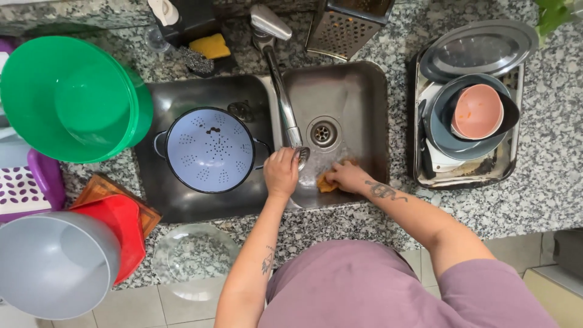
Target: The person cleans a kitchen sink and countertop using a yellow cloth. They wipe the sink basin, faucet, and surrounding counter area, then dry a gray bowl and a green bowl before placing them in a cabinet.
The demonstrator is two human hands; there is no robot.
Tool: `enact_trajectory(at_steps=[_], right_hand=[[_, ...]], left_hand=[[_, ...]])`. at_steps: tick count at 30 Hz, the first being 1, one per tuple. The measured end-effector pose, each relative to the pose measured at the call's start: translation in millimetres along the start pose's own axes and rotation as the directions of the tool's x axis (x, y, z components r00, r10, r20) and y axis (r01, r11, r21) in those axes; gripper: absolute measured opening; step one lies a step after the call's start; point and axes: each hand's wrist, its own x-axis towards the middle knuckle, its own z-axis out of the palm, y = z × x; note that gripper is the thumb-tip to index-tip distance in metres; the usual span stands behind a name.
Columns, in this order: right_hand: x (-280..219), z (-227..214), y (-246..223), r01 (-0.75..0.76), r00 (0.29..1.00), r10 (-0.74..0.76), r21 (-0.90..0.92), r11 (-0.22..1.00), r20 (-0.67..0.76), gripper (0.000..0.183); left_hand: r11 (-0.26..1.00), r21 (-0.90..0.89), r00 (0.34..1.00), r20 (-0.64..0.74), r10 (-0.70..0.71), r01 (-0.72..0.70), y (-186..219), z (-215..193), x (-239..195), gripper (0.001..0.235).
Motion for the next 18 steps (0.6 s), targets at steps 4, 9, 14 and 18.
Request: enact_trajectory(at_steps=[4, 9, 14, 18], right_hand=[[27.8, -42.7, -3.0, -0.054, 0.984, 0.032, -0.122, 0.991, -0.177, 0.042], [60.1, -121.6, 23.4, -0.149, 0.643, 0.344, 0.329, 0.933, -0.684, 0.032], [86.9, -140.9, 53.9, -0.289, 0.571, 0.545, 0.471, 0.833, -0.614, 0.043], [108.6, -122.1, 14.1, -0.204, 0.715, 0.328, 0.264, 0.943, -0.617, 0.037]], left_hand=[[1.000, 0.022, 1.000, 0.000, 0.013, -0.013, -2.6, 5.4, -0.7, 0.014], [1.000, 0.029, 1.000, 0.002, 0.008, -0.008, -6.9, 10.1, -1.7, 0.018], [0.999, 0.034, 0.999, 0.029, -0.024, 0.023, -16.5, 21.4, -6.4, 0.017], [0.999, 0.032, 0.999, 0.036, -0.026, 0.025, -18.1, 22.3, -5.4, 0.015]])
